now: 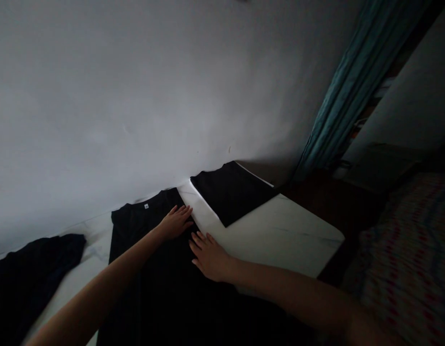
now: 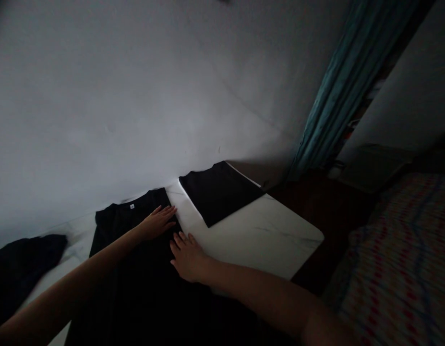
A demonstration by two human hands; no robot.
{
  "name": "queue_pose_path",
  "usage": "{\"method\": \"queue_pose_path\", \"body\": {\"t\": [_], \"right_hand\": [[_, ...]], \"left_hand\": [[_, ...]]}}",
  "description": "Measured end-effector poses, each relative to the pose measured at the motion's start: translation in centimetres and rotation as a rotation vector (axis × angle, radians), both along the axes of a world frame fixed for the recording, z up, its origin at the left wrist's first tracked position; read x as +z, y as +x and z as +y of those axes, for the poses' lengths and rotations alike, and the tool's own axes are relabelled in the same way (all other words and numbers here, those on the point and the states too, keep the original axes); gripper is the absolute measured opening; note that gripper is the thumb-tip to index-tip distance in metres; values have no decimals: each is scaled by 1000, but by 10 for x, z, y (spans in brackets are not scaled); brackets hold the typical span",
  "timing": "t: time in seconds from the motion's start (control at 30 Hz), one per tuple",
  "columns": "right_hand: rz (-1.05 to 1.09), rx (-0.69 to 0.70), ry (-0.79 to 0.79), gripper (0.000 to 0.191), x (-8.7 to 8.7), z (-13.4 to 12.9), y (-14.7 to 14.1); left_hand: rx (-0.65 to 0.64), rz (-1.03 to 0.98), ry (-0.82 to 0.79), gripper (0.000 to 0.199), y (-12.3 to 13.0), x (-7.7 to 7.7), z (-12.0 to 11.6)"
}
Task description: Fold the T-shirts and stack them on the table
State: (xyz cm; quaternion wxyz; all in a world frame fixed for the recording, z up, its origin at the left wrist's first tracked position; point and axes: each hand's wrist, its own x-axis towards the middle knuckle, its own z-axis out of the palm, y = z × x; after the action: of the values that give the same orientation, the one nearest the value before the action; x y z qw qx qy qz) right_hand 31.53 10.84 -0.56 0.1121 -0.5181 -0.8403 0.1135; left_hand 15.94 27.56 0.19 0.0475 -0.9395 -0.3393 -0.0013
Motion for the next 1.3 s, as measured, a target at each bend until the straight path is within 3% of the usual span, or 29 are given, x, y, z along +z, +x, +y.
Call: {"method": "queue_pose_path", "body": {"t": [0.1, 0.2, 0.3, 0.4, 0.5, 0.6, 0.7, 0.8, 0.97, 1.13, 1.3], "right_hand": [[36, 22, 7, 48, 10, -41, 9], [106, -32, -20, 30, 22, -80, 22], [119, -171, -71, 17, 31, -112, 37], [44, -288, -162, 29, 37, -133, 52], [-8, -348, -295, 25, 44, -148, 62], [47, -383, -320, 12, 53, -160, 61], [156, -394, -293, 6, 63, -171, 50], [224, -376, -306, 4, 65, -179, 36], [198, -290, -391, 9, 47, -182, 22], [162, -267, -499, 23, 34, -187, 27], [417, -129, -702, 24, 52, -174, 46]], "left_hand": [[-101, -39, -106, 44, -19, 8, -53], [-159, -109, -182, 40, -34, 13, -103], [-98, -218, -131, 33, -39, 15, -150], [-44, -283, -130, 25, -37, 15, -195], [-184, -272, -246, 23, -31, 17, -233], [-370, -192, -342, 49, -20, 19, -256], [-483, -126, -382, 56, -7, 16, -265], [-495, -109, -385, 40, 2, 3, -264], [-483, -153, -441, 29, 3, -10, -259], [-512, -136, -490, 28, -14, 8, -255], [-484, -165, -553, 31, -44, 39, -231]]}}
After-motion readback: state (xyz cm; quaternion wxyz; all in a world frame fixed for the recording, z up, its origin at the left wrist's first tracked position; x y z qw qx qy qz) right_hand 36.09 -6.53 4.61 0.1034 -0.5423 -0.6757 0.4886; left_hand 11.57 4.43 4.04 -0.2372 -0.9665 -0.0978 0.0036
